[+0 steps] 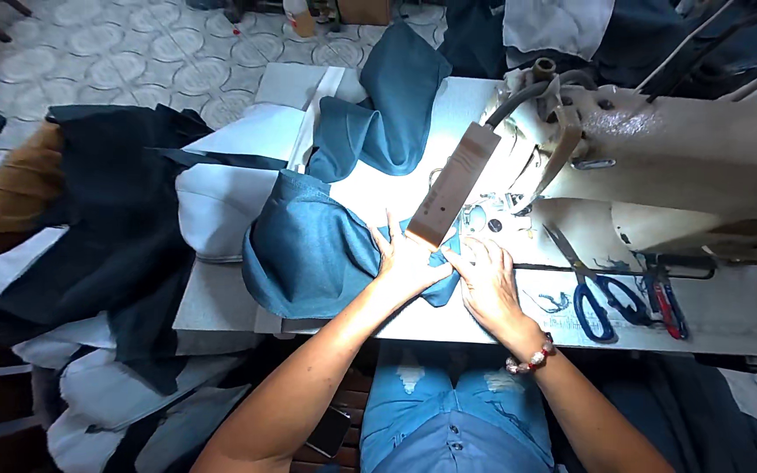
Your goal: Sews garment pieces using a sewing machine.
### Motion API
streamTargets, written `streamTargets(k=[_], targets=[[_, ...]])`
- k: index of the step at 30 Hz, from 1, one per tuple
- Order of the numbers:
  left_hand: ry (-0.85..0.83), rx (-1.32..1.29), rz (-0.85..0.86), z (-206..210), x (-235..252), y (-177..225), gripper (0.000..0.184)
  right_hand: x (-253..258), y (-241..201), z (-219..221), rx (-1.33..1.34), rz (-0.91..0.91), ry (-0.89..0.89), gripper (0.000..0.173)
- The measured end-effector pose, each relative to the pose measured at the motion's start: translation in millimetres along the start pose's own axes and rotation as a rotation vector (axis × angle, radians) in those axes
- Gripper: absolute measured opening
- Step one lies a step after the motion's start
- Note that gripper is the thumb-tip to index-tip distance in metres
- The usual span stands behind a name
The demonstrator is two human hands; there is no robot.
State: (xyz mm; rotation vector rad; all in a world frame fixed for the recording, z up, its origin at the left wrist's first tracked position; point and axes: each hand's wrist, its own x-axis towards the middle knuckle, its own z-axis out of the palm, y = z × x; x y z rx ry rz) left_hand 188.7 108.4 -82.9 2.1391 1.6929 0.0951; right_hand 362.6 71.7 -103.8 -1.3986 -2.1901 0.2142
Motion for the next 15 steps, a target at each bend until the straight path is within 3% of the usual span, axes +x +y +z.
streamTargets(k=[5, 10, 15], targets=[[0.044, -0.045, -0.022, -0.4, 1.6, 3.4, 0.061, 5.3, 32.2, -6.2, 0.161, 0.036, -0.059, 0.039], [0.088, -0.062, -0.036, 1.7, 12.6, 9.5, 0.059, 20.8, 41.3, -24.1, -0.08, 0.297, -0.102, 0.042], [0.084, -0.123, -0.065, -11.6, 31.2, 28.4, 0.057, 13.1, 35.2, -19.3, 0.089, 0.253, -0.021, 0.04]])
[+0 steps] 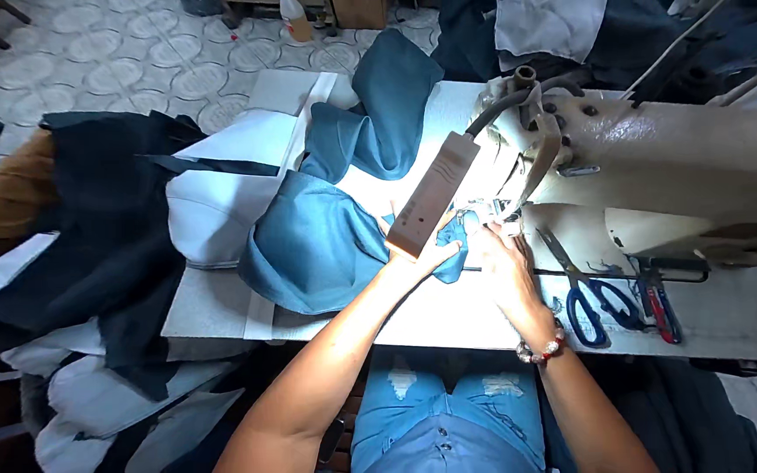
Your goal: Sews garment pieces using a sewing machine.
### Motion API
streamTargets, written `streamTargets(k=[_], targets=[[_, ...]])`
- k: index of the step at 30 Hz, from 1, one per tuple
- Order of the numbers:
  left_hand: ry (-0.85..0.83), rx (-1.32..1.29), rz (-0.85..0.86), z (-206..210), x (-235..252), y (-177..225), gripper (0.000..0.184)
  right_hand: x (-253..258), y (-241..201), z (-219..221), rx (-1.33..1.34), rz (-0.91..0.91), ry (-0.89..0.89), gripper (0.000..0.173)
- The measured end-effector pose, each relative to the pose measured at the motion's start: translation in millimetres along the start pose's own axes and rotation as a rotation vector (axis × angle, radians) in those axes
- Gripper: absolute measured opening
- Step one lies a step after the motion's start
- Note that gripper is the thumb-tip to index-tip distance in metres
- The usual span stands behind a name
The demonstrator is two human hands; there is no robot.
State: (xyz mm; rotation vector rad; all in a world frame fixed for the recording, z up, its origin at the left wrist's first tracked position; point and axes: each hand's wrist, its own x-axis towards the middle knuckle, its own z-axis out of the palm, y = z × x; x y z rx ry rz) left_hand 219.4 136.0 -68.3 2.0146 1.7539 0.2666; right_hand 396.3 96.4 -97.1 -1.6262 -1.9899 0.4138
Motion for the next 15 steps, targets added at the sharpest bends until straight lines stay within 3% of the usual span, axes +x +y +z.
streamTargets(k=[8, 15], targets=[[-0.079, 0.068, 0.007, 9.6, 35.6, -16.3, 0.067, -2.9, 5.9, 16.7, 0.06, -0.03, 0.155, 0.038], [-0.099, 0.054, 0.019, 3.6, 34.9, -16.1, 0.065, 2.3, -2.0, 16.8, -0.133, 0.023, 0.018, 0.043]])
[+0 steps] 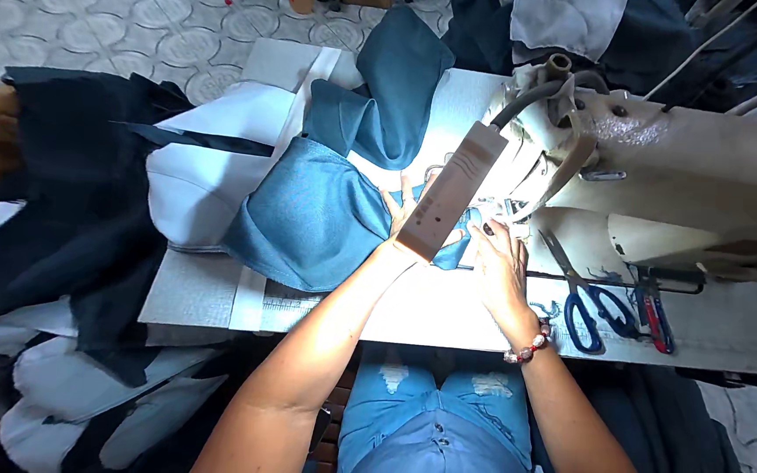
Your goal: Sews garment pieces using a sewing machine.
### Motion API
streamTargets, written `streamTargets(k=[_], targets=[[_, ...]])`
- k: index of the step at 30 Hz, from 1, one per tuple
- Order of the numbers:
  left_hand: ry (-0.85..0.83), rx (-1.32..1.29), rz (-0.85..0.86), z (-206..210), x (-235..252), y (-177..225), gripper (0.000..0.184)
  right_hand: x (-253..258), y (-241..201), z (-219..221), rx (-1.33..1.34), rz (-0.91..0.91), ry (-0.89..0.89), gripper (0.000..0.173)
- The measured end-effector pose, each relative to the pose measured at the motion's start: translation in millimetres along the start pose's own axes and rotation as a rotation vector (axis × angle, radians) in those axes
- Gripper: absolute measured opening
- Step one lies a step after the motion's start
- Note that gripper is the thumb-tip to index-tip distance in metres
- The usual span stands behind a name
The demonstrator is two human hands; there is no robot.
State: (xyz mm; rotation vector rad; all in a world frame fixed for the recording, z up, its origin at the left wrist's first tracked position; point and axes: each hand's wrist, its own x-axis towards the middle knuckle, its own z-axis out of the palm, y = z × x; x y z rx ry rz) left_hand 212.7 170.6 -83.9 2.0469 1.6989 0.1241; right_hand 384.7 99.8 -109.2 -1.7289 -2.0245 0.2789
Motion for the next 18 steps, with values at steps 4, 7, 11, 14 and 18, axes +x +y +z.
streamTargets(k=[4, 7, 11, 14, 18], targets=[[0.006, 0.0, 0.008, 2.3, 2.2, -3.2, 0.07, -0.1, 0.1, -0.1, -0.03, -0.004, -0.015, 0.044], [-0.014, -0.004, 0.003, -1.8, 1.2, -0.1, 0.07, -0.1, 1.3, 0.5, -0.037, -0.02, -0.011, 0.044], [-0.002, -0.075, 0.013, -1.7, 3.9, -3.0, 0.066, 0.5, -0.9, -2.0, -0.059, -0.009, -0.03, 0.046], [0.018, -0.089, 0.03, 2.4, 13.0, -10.9, 0.067, 0.2, -1.5, 0.3, -0.06, -0.001, -0.013, 0.046], [0.068, -0.084, 0.088, 5.2, 22.6, -15.9, 0.07, -1.0, -0.5, 0.6, 0.028, -0.023, 0.083, 0.038]])
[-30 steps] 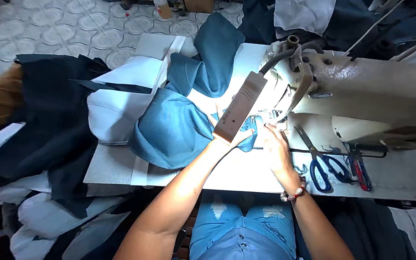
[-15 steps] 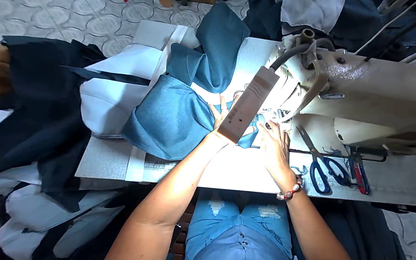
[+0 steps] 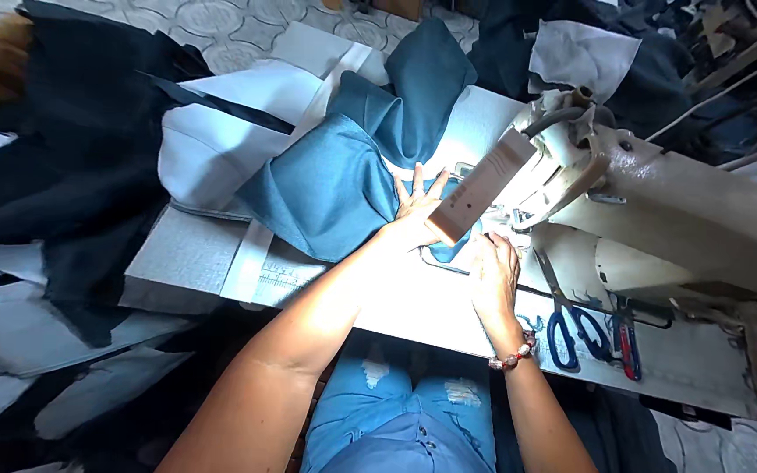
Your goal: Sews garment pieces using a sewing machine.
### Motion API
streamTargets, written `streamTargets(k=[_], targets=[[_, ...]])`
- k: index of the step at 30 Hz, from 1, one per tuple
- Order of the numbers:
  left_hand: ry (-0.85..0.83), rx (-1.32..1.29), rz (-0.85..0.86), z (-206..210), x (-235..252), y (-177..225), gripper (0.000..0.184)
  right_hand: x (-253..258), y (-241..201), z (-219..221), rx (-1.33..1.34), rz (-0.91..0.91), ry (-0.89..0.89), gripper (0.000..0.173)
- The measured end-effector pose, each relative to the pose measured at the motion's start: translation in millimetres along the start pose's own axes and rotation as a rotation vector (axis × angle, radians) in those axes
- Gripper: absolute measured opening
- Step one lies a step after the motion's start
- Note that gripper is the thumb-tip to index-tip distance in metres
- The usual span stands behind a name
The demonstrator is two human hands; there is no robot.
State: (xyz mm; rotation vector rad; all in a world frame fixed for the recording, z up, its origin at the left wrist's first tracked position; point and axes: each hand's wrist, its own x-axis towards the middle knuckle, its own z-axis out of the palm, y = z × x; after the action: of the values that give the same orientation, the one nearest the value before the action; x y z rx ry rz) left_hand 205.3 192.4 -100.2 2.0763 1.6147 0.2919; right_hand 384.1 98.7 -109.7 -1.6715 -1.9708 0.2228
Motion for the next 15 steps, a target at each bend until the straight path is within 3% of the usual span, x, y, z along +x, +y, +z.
streamTargets(k=[4, 6, 8, 9, 11, 13, 15], targets=[[0.232, -0.036, 0.19, 3.6, -24.5, -2.6, 0.072, -7.8, 4.2, -4.8, 0.138, -0.083, 0.0, 0.023], [0.358, 0.001, 0.309, -9.0, -58.5, -2.3, 0.06, -17.3, 4.7, -4.5, 0.161, -0.158, 0.004, 0.022], [0.504, 0.15, 0.402, -25.8, -106.6, -8.2, 0.043, -28.8, -2.7, -5.1, 0.117, -0.18, -0.01, 0.03], [0.541, 0.227, 0.41, -30.0, -124.6, -19.7, 0.04, -31.3, -7.3, -5.3, 0.091, -0.16, -0.029, 0.037], [0.443, 0.284, 0.278, -33.5, -150.1, -47.8, 0.042, -28.3, -15.6, -3.7, 0.066, -0.085, -0.074, 0.047], [0.38, 0.217, 0.164, -31.4, -162.4, -68.7, 0.032, -18.4, -24.8, -0.1, 0.085, -0.004, -0.11, 0.052], [0.451, 0.142, 0.191, -25.3, -168.1, -74.9, 0.025, -9.3, -37.2, 2.5, 0.142, 0.081, -0.084, 0.051]])
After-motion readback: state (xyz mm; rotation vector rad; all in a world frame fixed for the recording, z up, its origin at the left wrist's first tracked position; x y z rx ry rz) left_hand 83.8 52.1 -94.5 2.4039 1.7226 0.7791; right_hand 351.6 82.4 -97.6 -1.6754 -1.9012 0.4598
